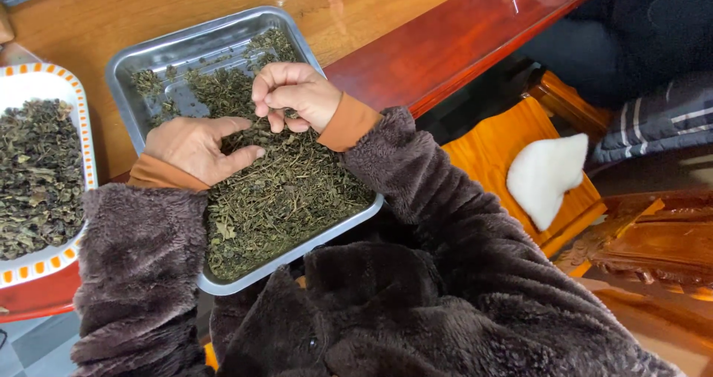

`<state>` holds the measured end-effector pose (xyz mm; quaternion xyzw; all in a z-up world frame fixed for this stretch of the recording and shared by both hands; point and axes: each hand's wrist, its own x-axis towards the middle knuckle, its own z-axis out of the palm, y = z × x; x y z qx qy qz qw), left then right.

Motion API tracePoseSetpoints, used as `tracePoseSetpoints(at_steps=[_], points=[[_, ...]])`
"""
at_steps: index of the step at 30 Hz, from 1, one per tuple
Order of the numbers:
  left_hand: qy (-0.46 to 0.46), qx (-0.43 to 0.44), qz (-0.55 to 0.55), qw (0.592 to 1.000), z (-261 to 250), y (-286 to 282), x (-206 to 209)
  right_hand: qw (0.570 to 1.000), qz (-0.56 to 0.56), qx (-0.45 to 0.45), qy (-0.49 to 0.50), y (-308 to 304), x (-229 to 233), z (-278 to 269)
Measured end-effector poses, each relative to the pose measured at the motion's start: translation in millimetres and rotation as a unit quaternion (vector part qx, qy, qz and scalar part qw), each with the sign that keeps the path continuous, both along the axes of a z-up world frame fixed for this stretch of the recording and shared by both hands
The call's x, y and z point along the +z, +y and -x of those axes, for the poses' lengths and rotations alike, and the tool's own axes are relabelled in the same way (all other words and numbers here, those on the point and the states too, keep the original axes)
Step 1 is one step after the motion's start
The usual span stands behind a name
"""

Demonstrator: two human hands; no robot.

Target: Sorting dried tea leaves in a tray to remove stems and impurities

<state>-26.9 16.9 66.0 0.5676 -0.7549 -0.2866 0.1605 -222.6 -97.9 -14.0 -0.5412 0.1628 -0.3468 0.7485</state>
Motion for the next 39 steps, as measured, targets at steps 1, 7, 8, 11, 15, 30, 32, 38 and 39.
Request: tracePoseSetpoints(at_steps=[1, 7, 8, 11, 15, 30, 32, 38, 39], points=[[-0.027, 0.019, -0.017, 0.999, 1.1, 0.4, 3.0, 1.000, 0.013, -0.004, 0.006, 1.0, 1.5, 0.7], [-0.154, 0.096, 0.077, 0.980, -23.5, -4.5, -40.7, 0.996, 0.085, -0.018, -0.003, -5.4, -12.9, -3.6], [-0.160, 0.116, 0.109, 0.974, -29.6, -3.0, -49.0, 0.992, 0.122, -0.028, -0.003, -7.5, -15.6, -6.3], [-0.162, 0.177, 0.081, 0.967, -26.7, -5.5, -45.5, 0.947, 0.293, -0.042, 0.123, 1.8, 11.9, 5.7], [-0.074, 0.157, 0.165, 0.971, -44.3, -13.9, -77.7, 0.955, 0.257, -0.087, 0.118, 9.4, 12.1, 1.2], [0.051, 0.177, 0.203, 0.962, -39.3, -8.1, -77.8, 0.801, 0.509, -0.071, 0.306, 25.3, 0.9, -9.0], [0.099, 0.146, 0.214, 0.961, -39.5, -6.7, -73.6, 0.915, 0.356, -0.098, 0.159, 27.7, 13.4, -9.2], [0.108, 0.141, 0.204, 0.963, -35.9, -2.9, -65.1, 0.892, 0.374, -0.153, 0.201, 11.1, 5.5, 3.3], [0.109, 0.143, 0.205, 0.962, -37.1, -4.2, -64.5, 0.892, 0.375, -0.151, 0.201, 16.4, 18.0, 5.7]])
